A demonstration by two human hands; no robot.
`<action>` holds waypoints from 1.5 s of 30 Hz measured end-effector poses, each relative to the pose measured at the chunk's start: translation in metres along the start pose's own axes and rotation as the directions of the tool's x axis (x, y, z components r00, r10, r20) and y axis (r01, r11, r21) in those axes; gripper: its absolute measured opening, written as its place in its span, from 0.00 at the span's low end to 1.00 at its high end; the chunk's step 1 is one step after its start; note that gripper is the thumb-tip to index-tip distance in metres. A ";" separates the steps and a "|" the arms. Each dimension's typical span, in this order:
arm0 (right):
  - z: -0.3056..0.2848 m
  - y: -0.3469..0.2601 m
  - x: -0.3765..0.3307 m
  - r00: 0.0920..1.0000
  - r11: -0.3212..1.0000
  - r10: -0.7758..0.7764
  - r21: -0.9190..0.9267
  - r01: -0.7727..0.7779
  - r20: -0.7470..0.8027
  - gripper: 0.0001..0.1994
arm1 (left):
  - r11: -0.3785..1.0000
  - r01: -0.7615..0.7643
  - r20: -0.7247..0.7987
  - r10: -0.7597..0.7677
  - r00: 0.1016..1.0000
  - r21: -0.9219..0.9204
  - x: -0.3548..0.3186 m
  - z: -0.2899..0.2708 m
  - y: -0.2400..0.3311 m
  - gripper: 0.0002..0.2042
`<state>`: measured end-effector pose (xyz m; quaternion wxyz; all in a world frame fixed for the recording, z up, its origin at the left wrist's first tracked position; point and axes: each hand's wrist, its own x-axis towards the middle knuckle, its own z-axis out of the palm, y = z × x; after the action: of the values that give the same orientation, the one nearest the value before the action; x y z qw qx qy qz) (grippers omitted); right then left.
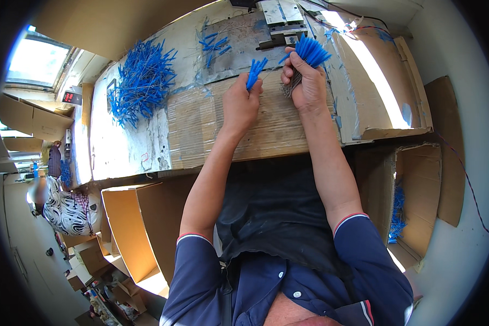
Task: Gathering and organizing blue plastic bristle parts into bundles and processing them at a factory workstation.
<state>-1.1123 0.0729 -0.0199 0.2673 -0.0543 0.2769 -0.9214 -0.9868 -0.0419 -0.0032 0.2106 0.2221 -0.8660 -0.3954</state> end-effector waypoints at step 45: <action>0.005 0.014 -0.007 0.949 0.636 -0.291 -0.716 0.288 0.123 0.02 | 0.962 -0.173 -0.177 0.212 0.961 0.213 -0.027 -0.013 -0.014 0.08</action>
<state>-1.0985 0.0638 -0.0230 0.0723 -0.1971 0.6067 -0.7667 -0.9547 -0.0424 -0.0117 0.3107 0.1941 -0.8928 -0.2620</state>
